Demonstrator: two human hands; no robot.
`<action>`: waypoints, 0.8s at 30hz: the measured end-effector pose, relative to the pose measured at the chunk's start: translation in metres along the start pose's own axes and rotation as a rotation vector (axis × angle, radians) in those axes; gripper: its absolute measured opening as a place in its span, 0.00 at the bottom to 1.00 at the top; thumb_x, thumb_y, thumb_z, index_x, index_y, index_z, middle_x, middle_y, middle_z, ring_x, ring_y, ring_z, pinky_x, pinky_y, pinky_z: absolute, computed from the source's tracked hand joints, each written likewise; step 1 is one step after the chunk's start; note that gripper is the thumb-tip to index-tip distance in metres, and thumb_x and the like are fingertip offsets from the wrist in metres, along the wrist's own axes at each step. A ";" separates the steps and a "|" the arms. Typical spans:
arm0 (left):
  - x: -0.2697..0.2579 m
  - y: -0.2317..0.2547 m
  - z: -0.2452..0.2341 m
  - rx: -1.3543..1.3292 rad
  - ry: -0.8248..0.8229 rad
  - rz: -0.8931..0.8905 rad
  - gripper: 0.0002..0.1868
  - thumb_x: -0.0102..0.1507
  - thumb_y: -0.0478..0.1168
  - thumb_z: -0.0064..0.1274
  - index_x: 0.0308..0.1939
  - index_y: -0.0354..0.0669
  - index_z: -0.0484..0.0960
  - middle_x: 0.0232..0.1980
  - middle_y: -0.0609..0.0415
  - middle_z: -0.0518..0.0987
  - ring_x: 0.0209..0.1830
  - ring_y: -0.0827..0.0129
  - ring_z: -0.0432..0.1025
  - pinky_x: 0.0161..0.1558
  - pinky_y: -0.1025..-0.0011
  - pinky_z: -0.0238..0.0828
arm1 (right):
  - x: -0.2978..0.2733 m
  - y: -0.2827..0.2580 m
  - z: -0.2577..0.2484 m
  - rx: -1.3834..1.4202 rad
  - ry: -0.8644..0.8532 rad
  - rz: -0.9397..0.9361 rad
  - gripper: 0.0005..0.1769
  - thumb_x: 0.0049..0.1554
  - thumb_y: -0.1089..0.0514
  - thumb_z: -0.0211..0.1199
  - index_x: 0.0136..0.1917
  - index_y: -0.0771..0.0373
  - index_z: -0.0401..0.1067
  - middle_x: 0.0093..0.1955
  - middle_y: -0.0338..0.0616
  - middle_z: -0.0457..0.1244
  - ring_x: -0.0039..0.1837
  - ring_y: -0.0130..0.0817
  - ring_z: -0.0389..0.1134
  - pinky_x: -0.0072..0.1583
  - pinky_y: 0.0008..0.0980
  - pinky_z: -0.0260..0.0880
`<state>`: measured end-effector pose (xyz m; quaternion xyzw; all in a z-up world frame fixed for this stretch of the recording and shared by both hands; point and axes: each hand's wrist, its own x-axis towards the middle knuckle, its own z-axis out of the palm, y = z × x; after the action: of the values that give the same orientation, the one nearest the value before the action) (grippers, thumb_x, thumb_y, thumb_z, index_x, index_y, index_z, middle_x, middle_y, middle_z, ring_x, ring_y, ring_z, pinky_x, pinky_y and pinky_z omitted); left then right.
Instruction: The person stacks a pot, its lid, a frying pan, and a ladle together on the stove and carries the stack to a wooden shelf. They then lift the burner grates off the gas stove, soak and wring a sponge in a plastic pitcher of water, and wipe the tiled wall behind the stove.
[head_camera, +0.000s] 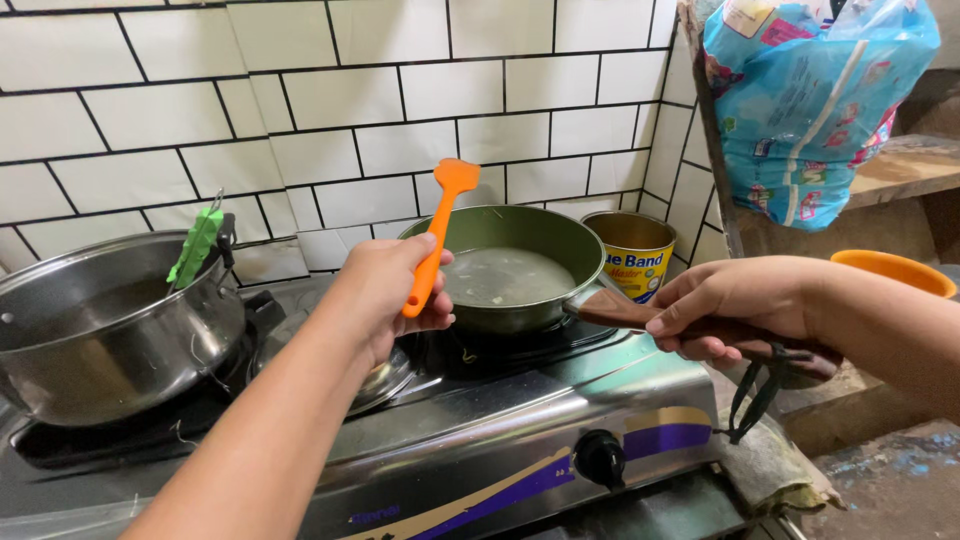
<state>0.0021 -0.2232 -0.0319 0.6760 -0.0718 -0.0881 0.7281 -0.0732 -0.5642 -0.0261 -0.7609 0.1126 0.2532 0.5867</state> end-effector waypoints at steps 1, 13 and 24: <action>-0.002 0.001 -0.003 0.009 0.011 -0.001 0.17 0.68 0.47 0.46 0.45 0.35 0.79 0.26 0.54 0.72 0.21 0.66 0.71 0.29 0.62 0.78 | 0.001 0.002 0.000 0.009 0.036 0.003 0.11 0.58 0.63 0.62 0.49 0.75 0.68 0.32 0.47 0.63 0.23 0.27 0.61 0.26 0.25 0.61; -0.031 0.027 -0.035 0.018 0.035 0.068 0.16 0.68 0.47 0.46 0.44 0.35 0.79 0.25 0.55 0.73 0.21 0.67 0.72 0.28 0.61 0.78 | -0.023 -0.053 0.029 -0.197 0.306 -0.105 0.09 0.60 0.59 0.64 0.50 0.67 0.74 0.30 0.44 0.62 0.27 0.29 0.58 0.29 0.32 0.59; -0.093 0.099 -0.095 0.021 0.117 0.273 0.15 0.64 0.44 0.47 0.42 0.33 0.80 0.25 0.54 0.74 0.20 0.67 0.73 0.27 0.62 0.80 | -0.030 -0.160 0.068 -0.282 0.261 -0.213 0.16 0.60 0.56 0.59 0.39 0.73 0.69 0.26 0.38 0.56 0.26 0.25 0.52 0.29 0.27 0.52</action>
<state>-0.0640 -0.1031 0.0614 0.6714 -0.1214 0.0519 0.7292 -0.0413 -0.4573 0.1103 -0.8694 0.0700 0.1022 0.4784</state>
